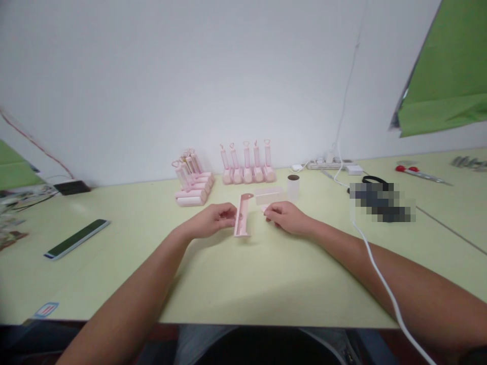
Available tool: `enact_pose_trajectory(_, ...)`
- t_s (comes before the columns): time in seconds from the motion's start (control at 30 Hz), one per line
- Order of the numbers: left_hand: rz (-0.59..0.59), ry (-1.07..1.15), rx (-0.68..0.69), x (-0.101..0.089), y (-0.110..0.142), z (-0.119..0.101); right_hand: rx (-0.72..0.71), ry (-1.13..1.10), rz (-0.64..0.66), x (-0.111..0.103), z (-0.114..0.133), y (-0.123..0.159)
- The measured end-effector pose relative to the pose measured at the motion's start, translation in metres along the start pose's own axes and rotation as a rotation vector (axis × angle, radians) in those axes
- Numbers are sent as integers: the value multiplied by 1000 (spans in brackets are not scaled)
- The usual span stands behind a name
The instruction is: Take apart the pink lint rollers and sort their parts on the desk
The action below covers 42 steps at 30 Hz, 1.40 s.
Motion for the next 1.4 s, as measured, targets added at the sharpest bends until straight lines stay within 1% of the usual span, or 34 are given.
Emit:
enact_pose_trajectory(0.03, -43, 83, 44, 2, -1, -12, 67, -102, 86, 9, 0, 4)
enact_pose_trajectory(0.1, -80, 172, 101, 8, -1, -30, 165, -326, 222, 25, 8, 14)
enact_pose_trajectory(0.17, -94, 191, 135, 14, 0, -39, 212, -510, 283, 33, 19, 22)
enact_pose_trajectory(0.23, -117, 178, 151, 17, 0, -40, 236, -607, 281, 36, 27, 25)
enact_pose_trajectory(0.3, -140, 161, 160, 18, 0, -37, 254, -626, 243, 36, 30, 26)
enact_pose_trajectory(0.37, -159, 153, 166, 19, 0, -35, 264, -593, 193, 33, 29, 24)
enact_pose_trajectory(0.43, -171, 150, 167, 21, 1, -33, 271, -572, 171, 30, 29, 24)
enact_pose_trajectory(0.5, -169, 147, 167, 25, 1, -34, 294, -606, 218, 33, 30, 26)
enact_pose_trajectory(0.6, -142, 159, 181, 31, 2, -38, 344, -679, 335, 40, 33, 34)
enact_pose_trajectory(0.67, -126, 175, 181, 35, 3, -39, 375, -707, 363, 41, 32, 36)
enact_pose_trajectory(0.77, -110, 213, 152, 40, 3, -38, 408, -769, 372, 39, 32, 36)
enact_pose_trajectory(0.9, -158, 304, 84, 41, 1, -30, 436, -847, 462, 41, 35, 40)
enact_pose_trajectory(0.97, -157, 309, 65, 41, 1, -27, 448, -857, 498, 43, 34, 42)
enact_pose_trajectory(1.03, -108, 279, 72, 43, 2, -28, 437, -850, 488, 44, 32, 42)
enact_pose_trajectory(1.17, 31, 199, 118, 47, 5, -36, 371, -802, 400, 45, 25, 39)
enact_pose_trajectory(1.23, 66, 147, 130, 48, 6, -38, 345, -775, 359, 46, 24, 37)
enact_pose_trajectory(1.33, 43, 75, 122, 46, 5, -34, 318, -726, 270, 41, 22, 30)
enact_pose_trajectory(1.4, -14, 30, 85, 43, 2, -26, 316, -686, 148, 30, 18, 21)
Point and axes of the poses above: each hand's wrist, its own y-axis away from the middle knuckle, its own x-axis out of the palm, z = x × y, the point moved 8 cm from there along -y, towards the middle knuckle, and after that the axes turned 15 degrees about -z, right-handed, at the moved point
